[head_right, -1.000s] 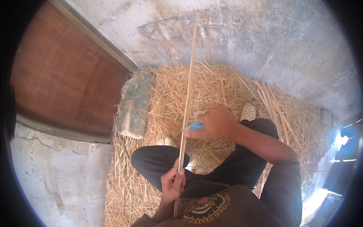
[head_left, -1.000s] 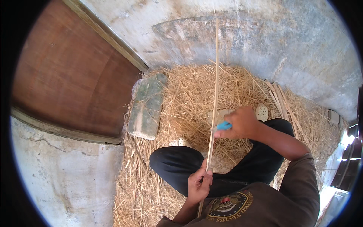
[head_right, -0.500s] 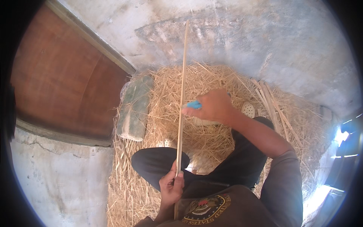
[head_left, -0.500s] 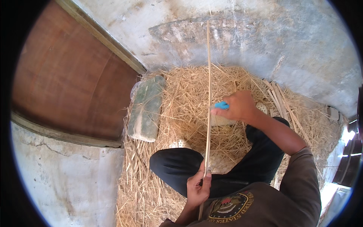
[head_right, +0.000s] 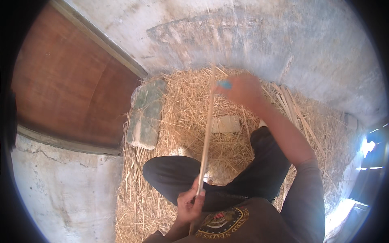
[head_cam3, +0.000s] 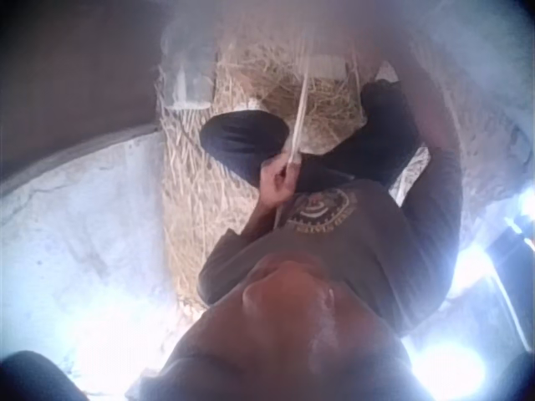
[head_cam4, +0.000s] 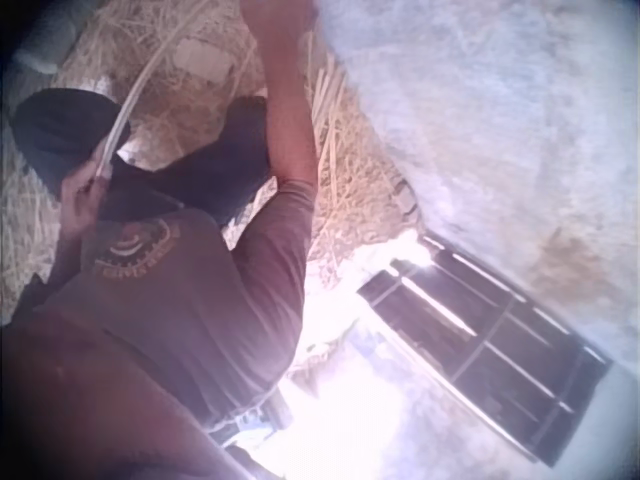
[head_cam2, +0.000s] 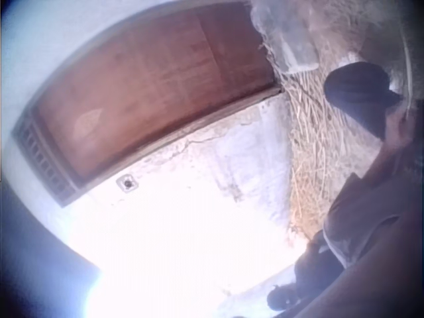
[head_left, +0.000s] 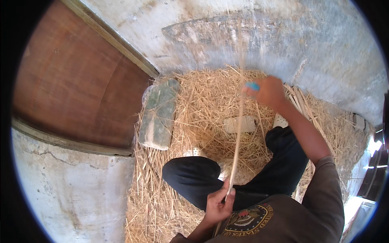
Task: The person sits on a straw-covered floor and uses a blue utility knife to shave a long, thin bamboo stick. They hold the stick with their left hand and repeatedly scrape the surface with the knife in their right hand, removing thin strips of material.
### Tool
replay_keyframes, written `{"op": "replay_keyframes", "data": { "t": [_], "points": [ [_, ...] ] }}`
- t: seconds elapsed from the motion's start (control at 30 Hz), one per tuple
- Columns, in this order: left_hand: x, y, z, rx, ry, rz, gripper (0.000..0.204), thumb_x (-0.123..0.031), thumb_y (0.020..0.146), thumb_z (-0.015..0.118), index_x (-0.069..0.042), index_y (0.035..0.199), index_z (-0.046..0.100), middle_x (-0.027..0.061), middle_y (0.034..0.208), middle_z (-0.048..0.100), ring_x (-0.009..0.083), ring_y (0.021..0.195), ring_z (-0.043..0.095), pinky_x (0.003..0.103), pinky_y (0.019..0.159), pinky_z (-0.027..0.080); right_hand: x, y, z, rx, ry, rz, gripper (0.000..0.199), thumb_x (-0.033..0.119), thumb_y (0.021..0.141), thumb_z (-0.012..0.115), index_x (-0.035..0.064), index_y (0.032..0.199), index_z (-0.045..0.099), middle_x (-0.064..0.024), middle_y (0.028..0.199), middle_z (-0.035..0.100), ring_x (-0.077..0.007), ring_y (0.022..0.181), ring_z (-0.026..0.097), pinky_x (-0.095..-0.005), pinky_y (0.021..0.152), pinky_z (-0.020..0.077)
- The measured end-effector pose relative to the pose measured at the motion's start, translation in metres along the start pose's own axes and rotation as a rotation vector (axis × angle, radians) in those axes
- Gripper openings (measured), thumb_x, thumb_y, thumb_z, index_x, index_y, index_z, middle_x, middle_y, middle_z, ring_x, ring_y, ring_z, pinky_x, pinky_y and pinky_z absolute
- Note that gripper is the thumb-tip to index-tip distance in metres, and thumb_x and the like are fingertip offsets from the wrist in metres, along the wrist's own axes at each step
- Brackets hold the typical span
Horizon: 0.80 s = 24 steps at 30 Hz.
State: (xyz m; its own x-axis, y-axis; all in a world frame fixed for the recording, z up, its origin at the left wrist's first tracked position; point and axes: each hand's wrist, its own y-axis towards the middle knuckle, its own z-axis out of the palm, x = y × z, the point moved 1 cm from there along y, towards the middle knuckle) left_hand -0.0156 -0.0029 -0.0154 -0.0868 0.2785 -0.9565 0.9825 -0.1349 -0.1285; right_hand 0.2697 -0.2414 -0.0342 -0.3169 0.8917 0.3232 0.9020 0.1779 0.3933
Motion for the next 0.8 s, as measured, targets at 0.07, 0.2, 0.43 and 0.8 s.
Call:
{"op": "replay_keyframes", "data": {
  "t": [0.07,0.2,0.43,0.8],
  "points": [
    [0.011,-0.010,0.008,0.053,-0.011,0.077,0.043,-0.001,0.092,0.057,0.008,0.133,0.048,0.0052,0.079,0.062,0.0030,0.068,0.050,0.019,0.063,0.043,-0.027,0.018,-0.017,0.086,0.004,0.218,0.069,0.072,0.082,0.052,0.0078,0.059,0.063,-0.0050,0.045,0.050,-0.0239,0.045,0.053,-0.0401,0.050,0.0441],
    [0.009,-0.011,0.014,0.019,-0.050,0.039,0.043,-0.002,0.092,0.058,0.007,0.133,0.049,0.0055,0.077,0.062,0.0039,0.070,0.053,0.020,0.067,0.045,-0.035,0.004,-0.021,0.079,-0.038,0.185,0.068,0.072,0.082,0.052,0.0081,0.062,0.066,-0.0056,0.047,0.052,-0.0255,0.045,0.054,-0.0392,0.049,0.0445],
    [0.008,0.020,0.000,-0.087,-0.123,-0.010,0.042,-0.007,0.096,0.054,0.006,0.135,0.046,-0.0015,0.064,0.050,0.0015,0.061,0.045,0.019,0.054,0.040,0.068,-0.070,-0.017,0.318,0.168,-0.303,0.067,0.075,0.073,0.060,0.0100,0.057,0.064,-0.0068,0.044,0.051,-0.0255,0.038,0.051,-0.0365,0.041,0.0405],
    [0.007,0.008,0.005,-0.073,-0.016,0.010,0.039,-0.003,0.095,0.053,0.010,0.132,0.048,0.0003,0.062,0.044,0.0035,0.058,0.039,0.020,0.052,0.036,0.027,-0.019,-0.007,0.191,0.082,-0.096,0.070,0.076,0.072,0.059,0.0087,0.053,0.060,-0.0084,0.044,0.051,-0.0263,0.038,0.052,-0.0387,0.041,0.0401]
  ]
}}
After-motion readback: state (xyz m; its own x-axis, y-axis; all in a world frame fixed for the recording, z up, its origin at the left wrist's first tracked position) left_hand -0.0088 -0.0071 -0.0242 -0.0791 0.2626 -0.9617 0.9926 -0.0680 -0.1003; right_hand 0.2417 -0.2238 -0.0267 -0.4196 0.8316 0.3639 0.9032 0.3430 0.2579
